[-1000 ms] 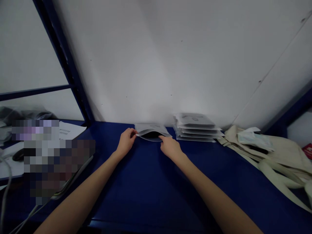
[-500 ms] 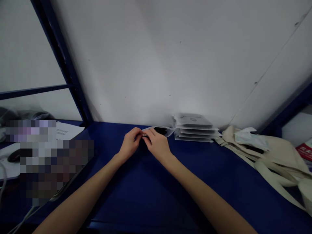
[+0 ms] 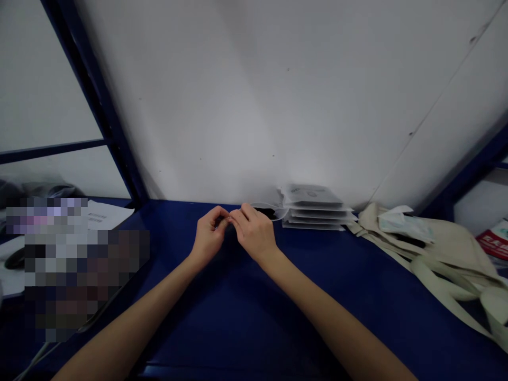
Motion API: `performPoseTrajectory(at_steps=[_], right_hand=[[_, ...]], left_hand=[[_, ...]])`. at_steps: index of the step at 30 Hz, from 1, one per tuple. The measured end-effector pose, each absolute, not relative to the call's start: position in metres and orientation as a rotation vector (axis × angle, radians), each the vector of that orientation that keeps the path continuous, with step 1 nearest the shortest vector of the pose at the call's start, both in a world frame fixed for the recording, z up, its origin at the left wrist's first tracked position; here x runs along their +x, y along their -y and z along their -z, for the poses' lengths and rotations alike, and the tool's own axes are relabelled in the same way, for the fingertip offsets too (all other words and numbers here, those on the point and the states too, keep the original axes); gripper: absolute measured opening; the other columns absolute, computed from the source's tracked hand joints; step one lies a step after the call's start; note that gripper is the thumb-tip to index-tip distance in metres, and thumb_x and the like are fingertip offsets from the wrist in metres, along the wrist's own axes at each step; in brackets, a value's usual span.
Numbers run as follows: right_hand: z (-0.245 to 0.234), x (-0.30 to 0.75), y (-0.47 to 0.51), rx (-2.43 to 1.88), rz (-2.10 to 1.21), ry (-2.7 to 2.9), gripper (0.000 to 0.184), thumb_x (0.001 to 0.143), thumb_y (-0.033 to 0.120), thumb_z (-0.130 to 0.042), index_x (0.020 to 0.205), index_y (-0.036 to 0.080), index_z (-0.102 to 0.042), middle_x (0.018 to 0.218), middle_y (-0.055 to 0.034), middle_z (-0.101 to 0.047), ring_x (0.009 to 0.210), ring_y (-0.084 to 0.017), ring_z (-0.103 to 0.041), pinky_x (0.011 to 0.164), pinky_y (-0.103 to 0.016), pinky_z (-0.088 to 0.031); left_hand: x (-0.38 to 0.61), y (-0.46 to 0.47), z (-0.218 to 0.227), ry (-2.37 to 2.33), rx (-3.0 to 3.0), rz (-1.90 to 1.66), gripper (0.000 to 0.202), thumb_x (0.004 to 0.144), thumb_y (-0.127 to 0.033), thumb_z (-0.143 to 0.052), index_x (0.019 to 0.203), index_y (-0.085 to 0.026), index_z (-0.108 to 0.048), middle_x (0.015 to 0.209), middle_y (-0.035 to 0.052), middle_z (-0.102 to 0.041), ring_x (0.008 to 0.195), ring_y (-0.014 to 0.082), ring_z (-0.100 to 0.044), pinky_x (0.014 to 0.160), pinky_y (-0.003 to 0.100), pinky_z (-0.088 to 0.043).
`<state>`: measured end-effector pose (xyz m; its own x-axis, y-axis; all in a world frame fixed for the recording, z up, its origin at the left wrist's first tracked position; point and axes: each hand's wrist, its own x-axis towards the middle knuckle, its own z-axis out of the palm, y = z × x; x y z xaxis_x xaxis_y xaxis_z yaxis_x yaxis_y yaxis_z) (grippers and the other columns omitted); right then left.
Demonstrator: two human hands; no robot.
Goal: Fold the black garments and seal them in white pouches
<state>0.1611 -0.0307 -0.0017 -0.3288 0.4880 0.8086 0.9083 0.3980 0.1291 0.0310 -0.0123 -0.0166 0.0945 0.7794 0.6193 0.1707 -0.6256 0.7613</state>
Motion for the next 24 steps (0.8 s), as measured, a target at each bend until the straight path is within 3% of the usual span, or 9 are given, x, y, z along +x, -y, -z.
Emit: performPoseTrajectory(at_steps=[15,24], right_hand=[[-0.008,0.173,0.024,-1.293,0.723,2.010,0.030,0.094,0.031,-0.039,0.084,0.018,-0.065,0.080,-0.0044,-0.057,0.068,-0.014,-0.051,0.061,-0.025,-0.034],[-0.024,0.175,0.031,-1.231,0.759,1.997,0.024,0.092,0.027,-0.043,0.086,0.017,-0.065,0.082,-0.0068,-0.059,0.079,-0.019,-0.052,0.072,-0.030,-0.037]], left_hand=[[0.023,0.007,0.008,-1.039,1.824,-1.604,0.015,0.077,-0.013,-0.049,0.064,-0.018,-0.047,0.058,-0.0053,-0.045,0.057,0.0087,-0.041,0.055,0.020,-0.033],[0.028,0.011,0.002,-1.035,1.723,-1.662,0.013,0.077,-0.018,-0.052,0.065,-0.019,-0.047,0.062,-0.0034,-0.048,0.062,0.0097,-0.044,0.060,0.021,-0.036]])
